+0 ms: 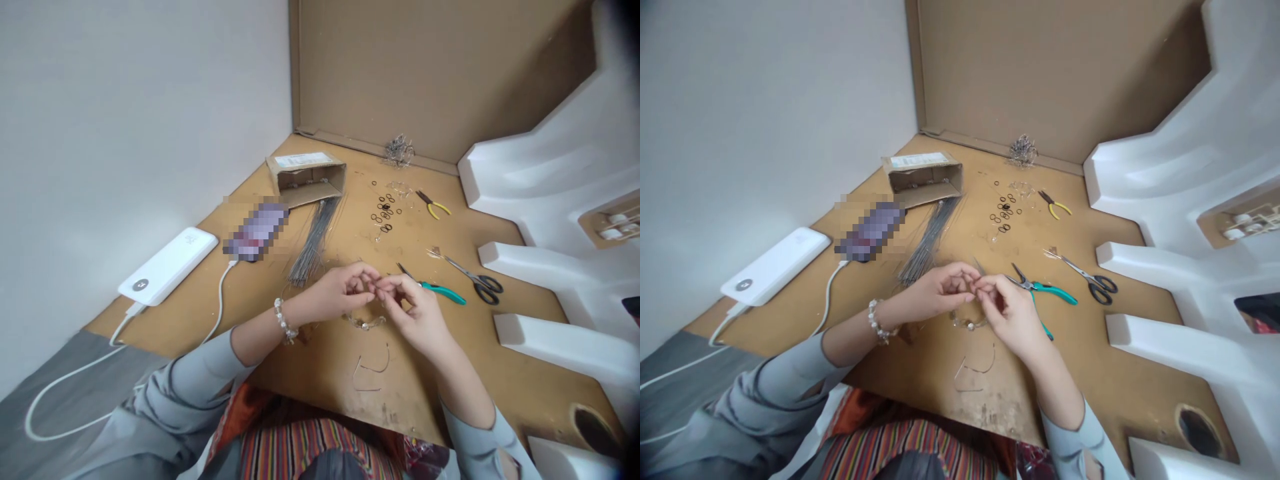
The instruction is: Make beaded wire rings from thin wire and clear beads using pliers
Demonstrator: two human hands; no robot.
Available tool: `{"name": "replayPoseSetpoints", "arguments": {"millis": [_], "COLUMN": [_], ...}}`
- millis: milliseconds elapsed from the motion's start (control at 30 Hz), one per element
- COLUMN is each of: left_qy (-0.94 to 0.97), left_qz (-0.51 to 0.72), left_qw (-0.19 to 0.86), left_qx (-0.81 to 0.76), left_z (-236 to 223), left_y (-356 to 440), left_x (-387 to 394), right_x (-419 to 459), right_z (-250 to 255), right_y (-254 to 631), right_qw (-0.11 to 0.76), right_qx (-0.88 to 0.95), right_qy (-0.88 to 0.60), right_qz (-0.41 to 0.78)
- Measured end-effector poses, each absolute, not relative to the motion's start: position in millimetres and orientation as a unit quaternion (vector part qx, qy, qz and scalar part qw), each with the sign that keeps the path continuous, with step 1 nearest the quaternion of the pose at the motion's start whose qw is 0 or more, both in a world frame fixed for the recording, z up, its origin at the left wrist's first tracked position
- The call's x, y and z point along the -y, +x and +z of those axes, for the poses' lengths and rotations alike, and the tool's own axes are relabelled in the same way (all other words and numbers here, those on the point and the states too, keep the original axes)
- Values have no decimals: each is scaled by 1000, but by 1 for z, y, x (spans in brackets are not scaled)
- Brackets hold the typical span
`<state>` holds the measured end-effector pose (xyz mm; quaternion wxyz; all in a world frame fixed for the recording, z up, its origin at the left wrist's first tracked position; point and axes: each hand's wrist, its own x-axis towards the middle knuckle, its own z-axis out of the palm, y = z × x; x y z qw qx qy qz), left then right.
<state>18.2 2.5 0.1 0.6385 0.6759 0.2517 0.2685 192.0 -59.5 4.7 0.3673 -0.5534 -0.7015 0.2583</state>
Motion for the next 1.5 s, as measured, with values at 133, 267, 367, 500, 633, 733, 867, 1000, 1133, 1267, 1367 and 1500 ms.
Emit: {"name": "replayPoseSetpoints", "arguments": {"millis": [133, 267, 367, 500, 633, 733, 867, 1000, 1133, 1267, 1367, 1500], "left_qy": [673, 657, 636, 644, 620, 586, 558, 567, 619, 670, 697, 738], "left_qz": [255, 249, 250, 269, 318, 359, 383, 383, 366, 335, 326, 321], "left_qw": [647, 664, 673, 641, 632, 631, 640, 637, 617, 598, 580, 537], "left_qx": [-251, -257, -283, -318, -339, -361, -363, -356, -319, -286, -265, -251], "left_z": [-6, -6, -5, -6, -9, -12, -13, -12, -10, -9, -7, -4], "left_y": [20, 20, 18, 15, 16, 17, 19, 18, 15, 13, 12, 11], "left_x": [-4, -6, -8, -13, -16, -17, -17, -17, -16, -13, -10, -10], "right_x": [58, 58, 57, 55, 51, 49, 47, 47, 47, 47, 47, 47], "right_z": [0, -3, 0, 3, 1, 0, 1, 1, 0, -1, -1, 0], "right_y": [191, 191, 190, 193, 202, 206, 204, 200, 200, 200, 201, 202], "right_qw": [381, 382, 399, 450, 431, 361, 315, 341, 364, 377, 378, 370], "right_qx": [675, 665, 668, 643, 545, 505, 487, 460, 462, 470, 470, 466], "right_qy": [-557, -559, -553, -576, -657, -653, -627, -616, -587, -592, -594, -591], "right_qz": [298, 315, 298, 228, 294, 433, 520, 541, 556, 536, 532, 544]}}
